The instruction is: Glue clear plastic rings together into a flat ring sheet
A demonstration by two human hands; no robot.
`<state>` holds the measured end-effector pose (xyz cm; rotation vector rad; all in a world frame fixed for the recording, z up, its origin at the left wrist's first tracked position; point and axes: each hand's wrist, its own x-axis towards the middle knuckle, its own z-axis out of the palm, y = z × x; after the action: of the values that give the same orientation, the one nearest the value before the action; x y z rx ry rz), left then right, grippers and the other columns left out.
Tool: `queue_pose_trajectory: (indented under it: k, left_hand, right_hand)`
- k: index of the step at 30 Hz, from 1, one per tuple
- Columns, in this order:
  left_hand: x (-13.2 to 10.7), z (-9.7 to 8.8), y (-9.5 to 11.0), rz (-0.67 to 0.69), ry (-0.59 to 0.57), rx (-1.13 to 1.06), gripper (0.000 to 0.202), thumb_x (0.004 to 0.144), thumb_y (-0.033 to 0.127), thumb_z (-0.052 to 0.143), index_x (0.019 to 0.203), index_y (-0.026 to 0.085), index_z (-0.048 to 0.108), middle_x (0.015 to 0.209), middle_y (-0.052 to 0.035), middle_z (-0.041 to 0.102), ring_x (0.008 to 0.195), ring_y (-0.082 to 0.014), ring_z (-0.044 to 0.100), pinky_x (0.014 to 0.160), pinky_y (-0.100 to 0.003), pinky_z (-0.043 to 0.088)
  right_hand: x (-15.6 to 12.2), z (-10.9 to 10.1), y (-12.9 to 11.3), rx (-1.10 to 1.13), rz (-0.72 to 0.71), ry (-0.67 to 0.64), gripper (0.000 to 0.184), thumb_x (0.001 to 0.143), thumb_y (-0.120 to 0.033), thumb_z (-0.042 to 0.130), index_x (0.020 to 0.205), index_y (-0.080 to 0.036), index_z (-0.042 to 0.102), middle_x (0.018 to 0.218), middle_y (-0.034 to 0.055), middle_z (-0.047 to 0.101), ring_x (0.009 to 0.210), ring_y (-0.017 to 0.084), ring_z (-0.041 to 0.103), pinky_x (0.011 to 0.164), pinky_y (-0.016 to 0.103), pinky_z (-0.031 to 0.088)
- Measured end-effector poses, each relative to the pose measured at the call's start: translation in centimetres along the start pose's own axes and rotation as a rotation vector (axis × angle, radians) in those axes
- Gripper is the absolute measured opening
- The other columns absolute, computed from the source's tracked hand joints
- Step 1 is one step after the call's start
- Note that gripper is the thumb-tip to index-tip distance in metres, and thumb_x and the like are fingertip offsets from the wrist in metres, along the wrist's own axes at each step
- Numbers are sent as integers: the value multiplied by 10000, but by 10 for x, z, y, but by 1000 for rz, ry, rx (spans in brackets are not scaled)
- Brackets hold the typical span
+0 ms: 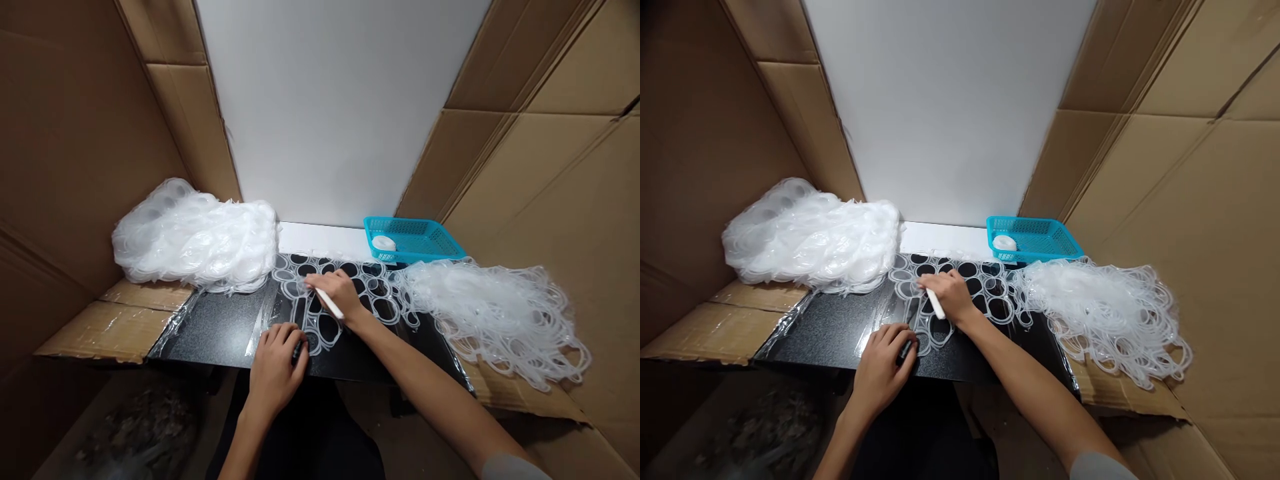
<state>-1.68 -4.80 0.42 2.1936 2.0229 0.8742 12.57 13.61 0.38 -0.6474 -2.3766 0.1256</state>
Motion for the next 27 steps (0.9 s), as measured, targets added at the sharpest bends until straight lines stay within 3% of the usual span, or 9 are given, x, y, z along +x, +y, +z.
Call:
queue_pose_trajectory:
  k: [4,7,10,12,15,18,27]
  left_hand:
    - [-4,2,6,-21,2,-19,122,994,183,551,972,229,661,1042,-52,694,996,-259,617,884,-433,486]
    - [-10,-1,14,-32,-17,-99,138,1009,202,536,924,227,642,975,-45,688,932,-244,613,819,-411,496]
    - [-12,-5,19,-70,-26,-262,190,1037,240,517,887,232,633,929,-38,685,896,-217,633,799,-376,531]
    - [-9,-7,17,-101,48,-322,183,1043,263,520,927,233,659,999,-56,690,962,-221,656,856,-375,557]
    - [1,-6,6,-110,177,-252,153,1025,272,549,1025,230,696,1153,-96,685,1112,-261,658,973,-429,552]
    - [8,-1,-6,-74,144,-154,169,1002,255,568,1090,236,711,1238,-105,697,1171,-288,662,992,-462,547]
    - [6,6,-10,-60,119,-40,191,997,238,557,1109,229,711,1277,-105,731,1193,-305,680,986,-472,545]
  right_hand:
    - [-1,-12,28,26,189,176,300,1108,-273,496,1196,-214,776,1213,95,806,1013,255,756,889,389,472]
    - [-4,-18,39,137,244,205,299,1099,-346,509,1195,-236,770,1180,76,812,1065,267,756,931,397,525]
    - [-5,-15,29,359,225,98,286,1085,-381,526,1226,-257,742,1163,52,803,988,229,765,883,358,578]
    - [-4,-10,13,496,187,-10,270,1084,-360,526,1213,-245,734,1133,52,796,949,205,760,856,330,589]
    - [-3,0,-8,609,104,-190,228,1073,-304,549,1173,-224,739,1119,57,792,997,196,748,886,322,583]
    - [-2,4,-17,624,75,-312,182,1050,-267,598,1145,-216,745,1105,58,800,999,193,745,900,324,579]
    - [0,5,-13,650,160,-275,127,1011,-242,660,1026,-220,784,1041,40,799,974,193,735,909,315,562]
